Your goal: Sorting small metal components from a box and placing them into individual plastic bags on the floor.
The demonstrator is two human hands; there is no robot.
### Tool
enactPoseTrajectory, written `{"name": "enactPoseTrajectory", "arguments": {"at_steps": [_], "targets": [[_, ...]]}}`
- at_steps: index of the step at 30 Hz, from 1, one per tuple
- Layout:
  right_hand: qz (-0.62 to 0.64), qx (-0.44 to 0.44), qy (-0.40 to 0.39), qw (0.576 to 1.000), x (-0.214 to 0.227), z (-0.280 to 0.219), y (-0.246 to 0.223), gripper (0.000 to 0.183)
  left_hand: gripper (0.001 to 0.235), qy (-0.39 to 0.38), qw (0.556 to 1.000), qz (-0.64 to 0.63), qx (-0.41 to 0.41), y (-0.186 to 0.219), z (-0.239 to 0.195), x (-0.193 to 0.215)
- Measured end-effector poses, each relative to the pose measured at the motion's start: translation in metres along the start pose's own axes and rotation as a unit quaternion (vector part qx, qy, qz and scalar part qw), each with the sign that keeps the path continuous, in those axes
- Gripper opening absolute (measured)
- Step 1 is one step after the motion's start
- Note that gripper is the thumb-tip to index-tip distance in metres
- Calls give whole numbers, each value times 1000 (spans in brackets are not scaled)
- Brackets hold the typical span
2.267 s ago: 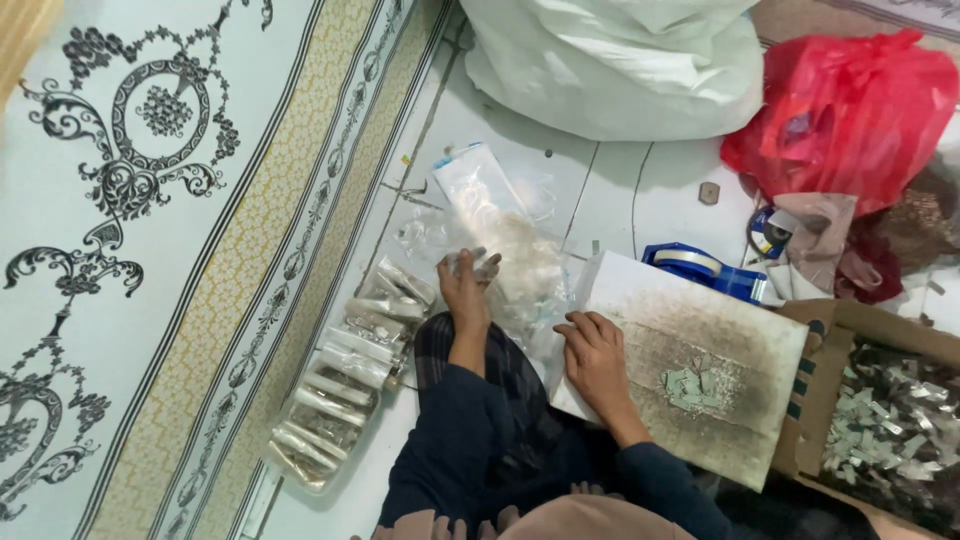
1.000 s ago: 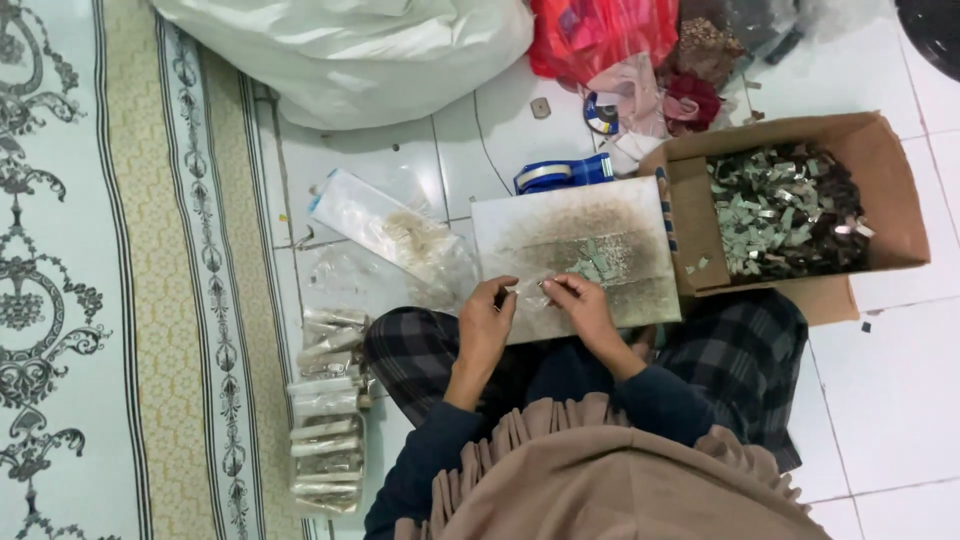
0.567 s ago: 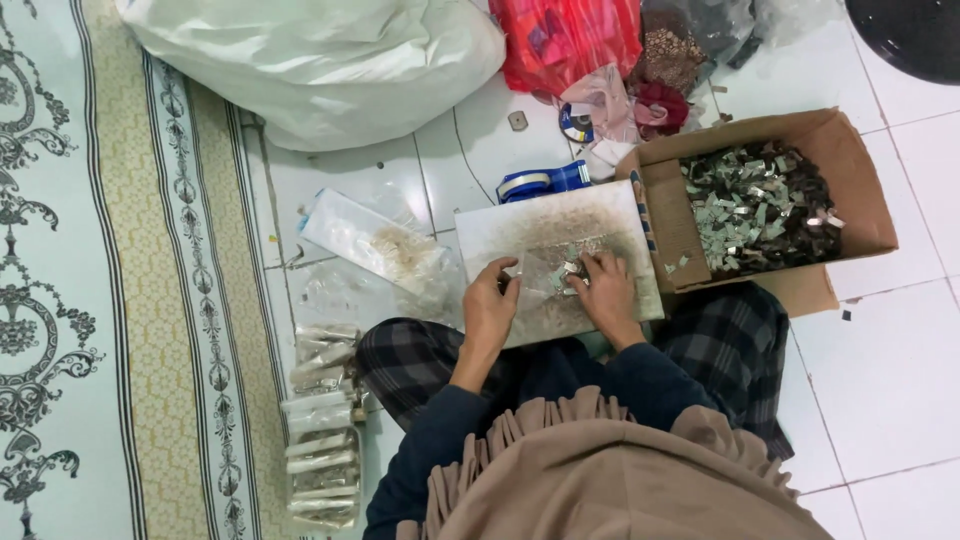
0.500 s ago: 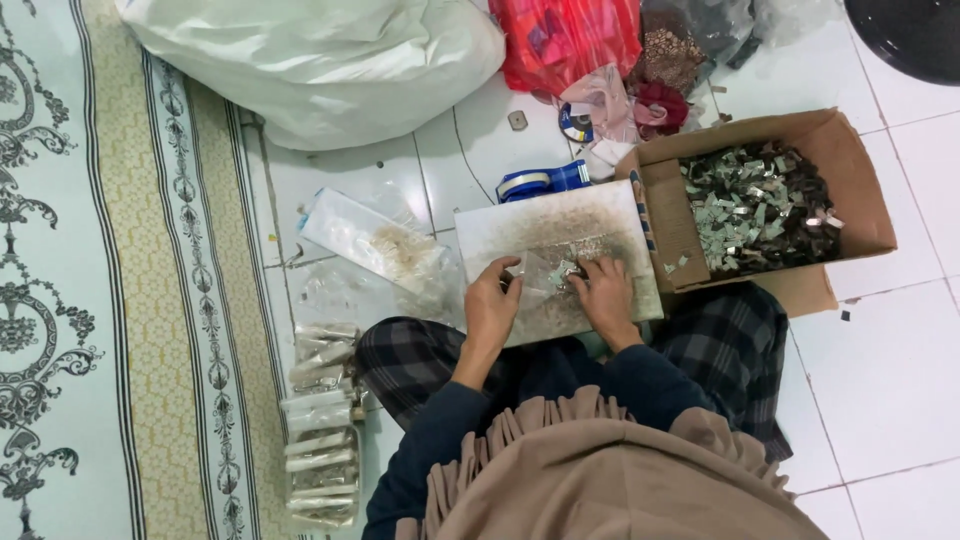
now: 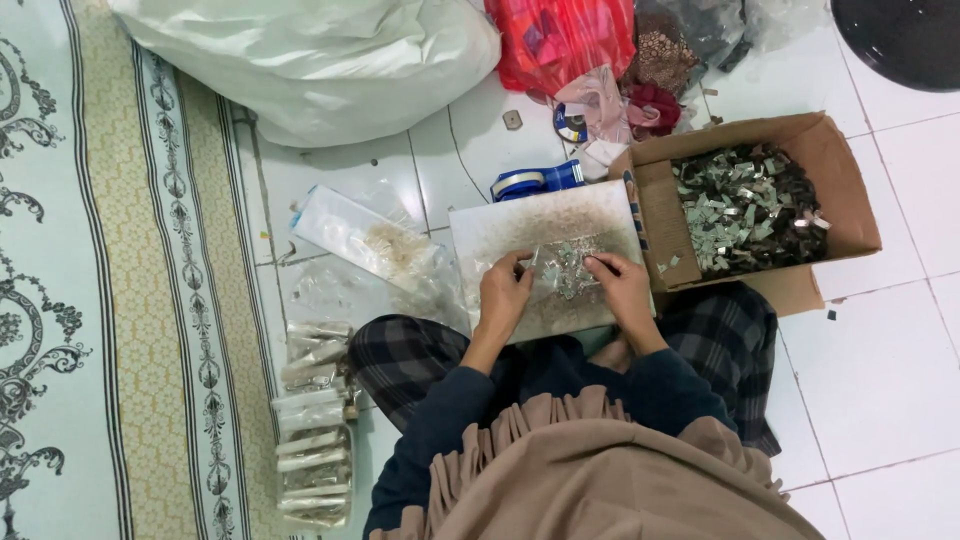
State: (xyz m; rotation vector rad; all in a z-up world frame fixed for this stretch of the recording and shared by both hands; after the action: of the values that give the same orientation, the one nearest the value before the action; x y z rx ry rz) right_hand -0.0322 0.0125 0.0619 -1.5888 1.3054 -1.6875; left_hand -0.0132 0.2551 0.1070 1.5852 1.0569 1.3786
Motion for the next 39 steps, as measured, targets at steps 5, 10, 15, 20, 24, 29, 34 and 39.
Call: {"name": "enactPoseTrajectory", "arguments": {"at_steps": [5, 10, 15, 20, 24, 29, 34, 39], "targets": [[-18, 77, -37, 996, -13, -11, -58, 15, 29, -3, 1000, -14, 5, -6, 2, -6], [-49, 148, -83, 984, -33, -12, -77, 14, 30, -1, 1000, -22, 8, -10, 1, -1], [0, 127, -43, 991, -12, 5, -73, 16, 32, 18, 994, -100, 32, -9, -6, 20], [-166, 178, -40, 969, -20, 30, -41, 26, 32, 52, 974, -214, 51, 45, -39, 90], [-306, 232, -18, 923, -51, 23, -25, 37, 34, 97, 962, -253, 24, 69, -61, 132], [-275, 194, -16, 941, -61, 25, -8, 19, 33, 60, 965, -254, 18, 81, -58, 107], [-145, 83, -20, 986, -48, 41, 33, 15, 33, 22, 972, -232, 12, 59, -30, 57], [28, -24, -33, 999, -7, 40, 37, 25, 30, 7, 988, -156, 14, 33, -17, 16]]}}
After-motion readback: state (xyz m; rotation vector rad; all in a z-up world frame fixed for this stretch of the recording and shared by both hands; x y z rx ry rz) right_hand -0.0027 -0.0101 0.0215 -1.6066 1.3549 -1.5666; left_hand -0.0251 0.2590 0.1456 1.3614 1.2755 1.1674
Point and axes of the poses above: each hand's wrist, its own z-axis towards the middle knuckle, its own x-axis out of the back of the hand, y = z × x, the point moved 7 cm from there along z, towards the middle knuckle, and after that the axes turned 4 degrees about -z, right-handed, at the moved point
